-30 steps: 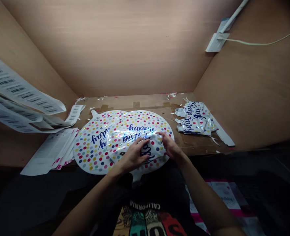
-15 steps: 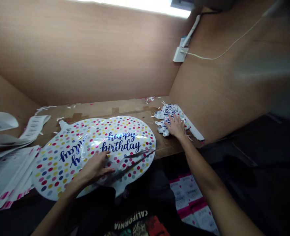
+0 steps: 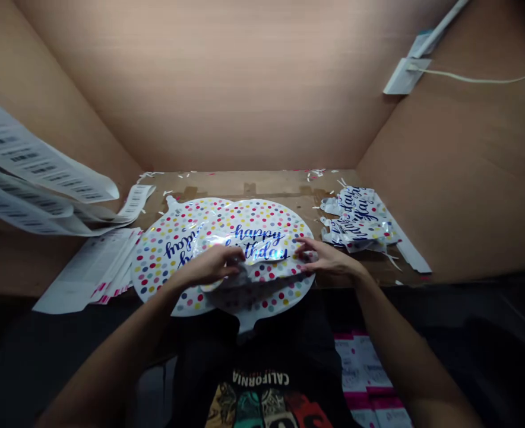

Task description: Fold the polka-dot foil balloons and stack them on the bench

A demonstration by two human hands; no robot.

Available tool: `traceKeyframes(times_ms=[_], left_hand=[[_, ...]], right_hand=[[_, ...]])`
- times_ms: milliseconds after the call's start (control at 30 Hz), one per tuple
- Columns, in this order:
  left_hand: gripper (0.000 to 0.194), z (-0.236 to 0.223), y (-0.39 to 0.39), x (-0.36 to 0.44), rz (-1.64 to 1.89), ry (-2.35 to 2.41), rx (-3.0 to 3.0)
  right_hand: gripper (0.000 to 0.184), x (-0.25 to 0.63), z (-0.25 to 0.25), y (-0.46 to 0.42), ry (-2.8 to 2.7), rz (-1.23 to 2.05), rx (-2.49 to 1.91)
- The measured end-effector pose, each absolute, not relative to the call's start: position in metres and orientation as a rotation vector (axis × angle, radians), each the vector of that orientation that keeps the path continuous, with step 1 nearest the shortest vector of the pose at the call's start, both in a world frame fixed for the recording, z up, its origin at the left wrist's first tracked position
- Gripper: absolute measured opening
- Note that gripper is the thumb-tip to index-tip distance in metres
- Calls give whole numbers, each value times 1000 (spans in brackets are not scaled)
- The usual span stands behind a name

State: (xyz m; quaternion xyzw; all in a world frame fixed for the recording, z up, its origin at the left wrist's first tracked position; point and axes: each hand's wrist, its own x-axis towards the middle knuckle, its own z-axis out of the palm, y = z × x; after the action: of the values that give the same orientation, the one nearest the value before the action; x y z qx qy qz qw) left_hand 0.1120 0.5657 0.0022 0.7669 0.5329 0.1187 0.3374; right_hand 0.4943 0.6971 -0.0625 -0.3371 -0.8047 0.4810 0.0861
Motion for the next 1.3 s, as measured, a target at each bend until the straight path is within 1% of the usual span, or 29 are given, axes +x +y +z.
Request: traceKeyframes(times_ms=[33,67,100,133,233,300,333,400,467,500,533,567,600,667,700,733,767,867,900,967,1033,1067,1167,1233,1300], left_hand=[[28,13,587,109,326,1396,2044],[29,23,610,108,354,1459,2075],[33,32,632,107,377,1547,2101],[40,39,651,107,421,1653,2125],[48,49,682,112,667,2057,2223],[49,42,673,111,766,2178,2244],[53,34,661,106,770,2177,2227],[69,12,626,87,700,2123,2114],[87,-16,586,60,573,1986,1965],[95,-30,567,47,499,1924,1916],[98,-43,549,36,444,1889,1887],[93,-55,534,29,402,1882,1879],[79,-65,523,24,384,1886,1889],[43,-77,509,24,380,1897,1945],[28,-80,507,27,403,1870,1991],[18,-81,508,29,437,1806,2042],[17,-81,510,32,483,1720,2081],[25,-80,520,32,615,1577,2038],[27,-79,524,30,647,1630,1979],[29,-80,534,26,705,1838,1834],[29,-81,549,25,748,2041,1704],[29,-81,557,26,764,2117,1658],[29,-82,585,32,706,2296,1594],[33,-81,602,35,576,2401,1572],[39,-80,614,37,445,2483,1543]], right_hand=[[76,488,-62,699,-2346,1636,-965],[63,482,-62,704,-2278,1764,-969],[53,476,-64,711,-2211,1819,-1001],[50,471,-66,719,-2158,1818,-1042],[52,455,-71,738,-2019,1630,-1212],[53,450,-72,742,-1964,1482,-1297],[54,450,-71,740,-1964,1437,-1304],[61,458,-69,730,-2059,1422,-1228],[75,471,-70,713,-2260,1427,-1099],[81,478,-71,702,-2369,1381,-1072],[82,483,-74,692,-2472,1276,-1084],[76,487,-78,682,-2554,1124,-1129],[63,489,-83,674,-2609,953,-1176],[29,489,-92,663,-2643,671,-1178],[19,488,-96,661,-2634,601,-1117],[17,488,-98,662,-2610,583,-1029],[18,488,-100,665,-2574,604,-944],[27,492,-102,683,-2471,835,-828],[27,494,-103,690,-2445,940,-842],[21,496,-104,705,-2385,1119,-916],[15,493,-108,719,-2279,1223,-976],[16,489,-110,726,-2207,1246,-1000],[27,472,-115,744,-1977,1173,-1146],[31,460,-116,752,-1924,966,-1338],[29,450,-114,756,-1958,745,-1490]])
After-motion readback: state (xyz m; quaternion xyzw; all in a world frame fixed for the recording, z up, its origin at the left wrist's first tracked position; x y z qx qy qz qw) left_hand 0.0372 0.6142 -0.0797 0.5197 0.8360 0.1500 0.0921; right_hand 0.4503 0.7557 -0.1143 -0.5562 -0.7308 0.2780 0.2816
